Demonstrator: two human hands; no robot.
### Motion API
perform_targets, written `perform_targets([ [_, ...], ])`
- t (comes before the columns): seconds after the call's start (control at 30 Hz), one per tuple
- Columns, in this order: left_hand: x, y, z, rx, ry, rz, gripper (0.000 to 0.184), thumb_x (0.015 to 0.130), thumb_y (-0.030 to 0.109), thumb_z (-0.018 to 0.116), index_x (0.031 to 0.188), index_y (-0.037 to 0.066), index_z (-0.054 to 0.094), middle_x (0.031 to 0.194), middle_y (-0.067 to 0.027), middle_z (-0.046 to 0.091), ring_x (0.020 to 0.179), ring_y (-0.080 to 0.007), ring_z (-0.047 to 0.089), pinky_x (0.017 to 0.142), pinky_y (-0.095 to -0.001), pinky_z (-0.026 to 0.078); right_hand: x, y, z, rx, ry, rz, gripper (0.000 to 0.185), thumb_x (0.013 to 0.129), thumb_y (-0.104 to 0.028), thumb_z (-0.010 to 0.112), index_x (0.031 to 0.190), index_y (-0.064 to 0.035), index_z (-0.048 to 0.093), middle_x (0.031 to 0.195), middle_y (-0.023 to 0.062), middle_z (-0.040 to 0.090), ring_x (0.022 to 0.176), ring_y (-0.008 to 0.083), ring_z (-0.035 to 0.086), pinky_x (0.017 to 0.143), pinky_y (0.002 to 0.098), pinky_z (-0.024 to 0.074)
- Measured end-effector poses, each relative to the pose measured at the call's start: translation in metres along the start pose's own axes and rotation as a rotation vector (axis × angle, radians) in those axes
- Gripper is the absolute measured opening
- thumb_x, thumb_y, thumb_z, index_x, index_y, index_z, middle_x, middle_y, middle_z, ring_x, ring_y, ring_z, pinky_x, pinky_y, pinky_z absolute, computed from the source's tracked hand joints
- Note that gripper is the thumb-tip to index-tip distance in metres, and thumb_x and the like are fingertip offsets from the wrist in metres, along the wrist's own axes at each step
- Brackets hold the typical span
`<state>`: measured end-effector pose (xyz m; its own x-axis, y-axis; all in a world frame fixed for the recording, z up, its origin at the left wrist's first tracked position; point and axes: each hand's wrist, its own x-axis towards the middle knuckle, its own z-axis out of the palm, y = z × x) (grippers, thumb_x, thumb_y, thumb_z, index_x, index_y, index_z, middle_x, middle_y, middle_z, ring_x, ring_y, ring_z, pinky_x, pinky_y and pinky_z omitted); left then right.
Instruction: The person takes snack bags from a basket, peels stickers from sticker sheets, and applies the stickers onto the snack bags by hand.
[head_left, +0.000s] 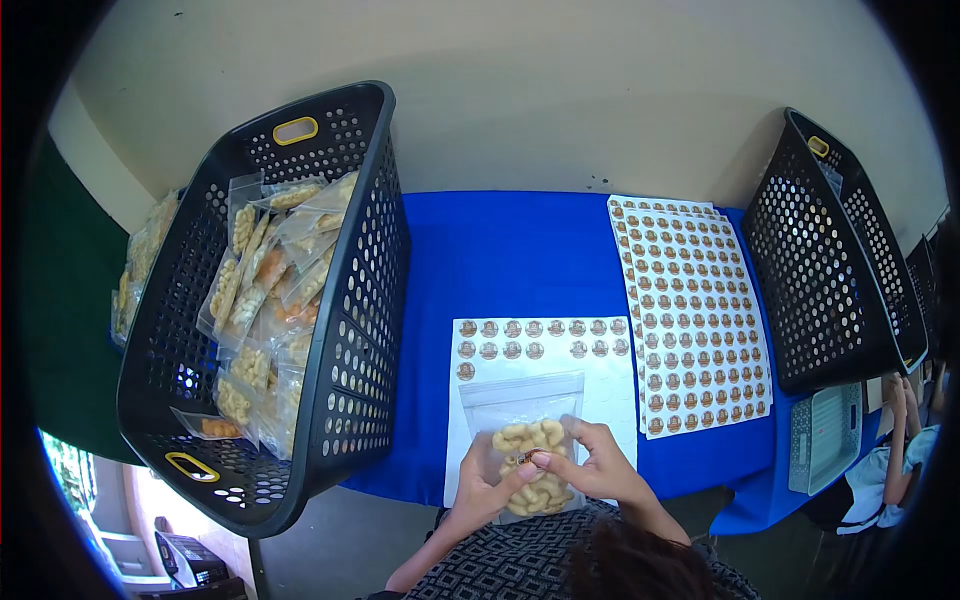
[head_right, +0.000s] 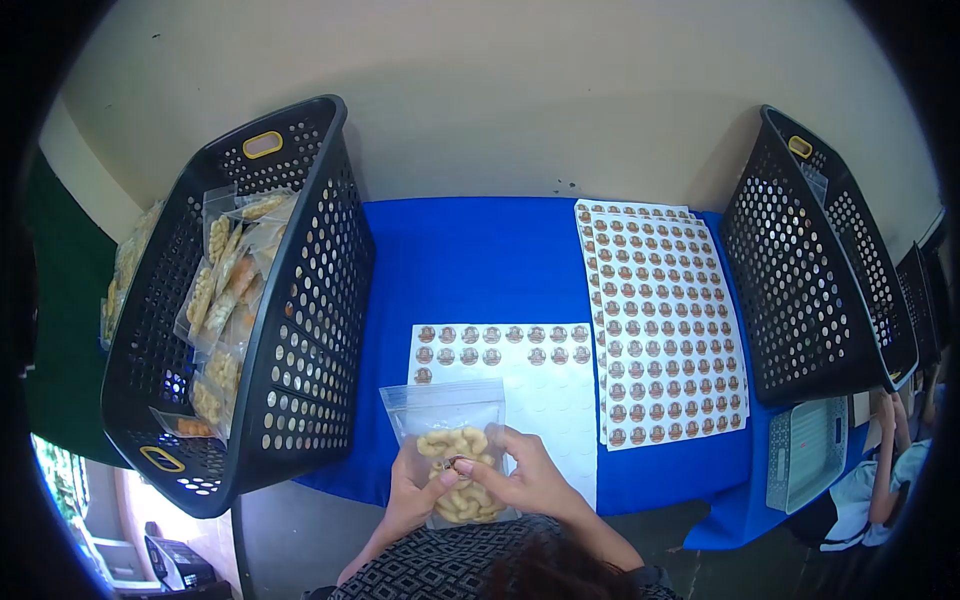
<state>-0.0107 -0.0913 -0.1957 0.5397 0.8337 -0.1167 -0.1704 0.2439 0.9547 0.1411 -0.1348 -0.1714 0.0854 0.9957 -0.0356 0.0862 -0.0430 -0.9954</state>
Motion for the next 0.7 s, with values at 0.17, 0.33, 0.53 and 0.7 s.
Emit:
perform_targets([
  [0.17,0.001,0.012,0.001,0.076,-0.031,-0.086,0.042,0.069,0.012,0.066,0.102,-0.003,0.043,0.097,-0.0115,0.052,0.090,-0.0146,0.051,0.078,-0.0275,0.041,0.000,0.004,-0.004,-0.039,-0.061,-0.058,0.023,0.075,-0.016,0.060,0.087,0.0021,0.053,0.079,0.0109,0.059,0.072,0.0126,0.056,0.065,0.0252,0.0437],
  [0.33,0.002,0.012,-0.004,0.093,-0.073,-0.063,0.040,0.068,0.011,0.067,0.099,-0.003,0.045,0.094,-0.0108,0.054,0.089,-0.0140,0.051,0.077,-0.0269,0.042,-0.003,0.005,-0.003,0.089,-0.063,0.006,0.026,0.075,-0.018,0.059,0.090,0.0022,0.052,0.081,0.0110,0.058,0.077,0.0133,0.054,0.068,0.0268,0.0424],
  [0.53,0.000,0.013,-0.002,0.056,0.015,-0.116,0.039,0.067,0.009,0.067,0.097,-0.003,0.046,0.091,-0.0099,0.055,0.087,-0.0138,0.053,0.075,-0.0259,0.042,-0.001,0.009,-0.009,-0.010,-0.100,-0.046,0.034,0.073,-0.024,0.062,0.092,0.0021,0.051,0.080,0.0099,0.056,0.080,0.0155,0.052,0.073,0.0285,0.0409],
  [0.7,0.001,-0.001,-0.011,0.408,-0.086,0.096,0.037,0.068,0.006,0.066,0.097,-0.002,0.044,0.084,-0.0092,0.056,0.081,-0.0138,0.055,0.071,-0.0238,0.044,0.000,0.009,0.000,-0.081,-0.046,-0.121,0.033,0.069,-0.021,0.066,0.090,0.0005,0.055,0.084,0.0082,0.054,0.079,0.0158,0.052,0.071,0.0279,0.0409],
])
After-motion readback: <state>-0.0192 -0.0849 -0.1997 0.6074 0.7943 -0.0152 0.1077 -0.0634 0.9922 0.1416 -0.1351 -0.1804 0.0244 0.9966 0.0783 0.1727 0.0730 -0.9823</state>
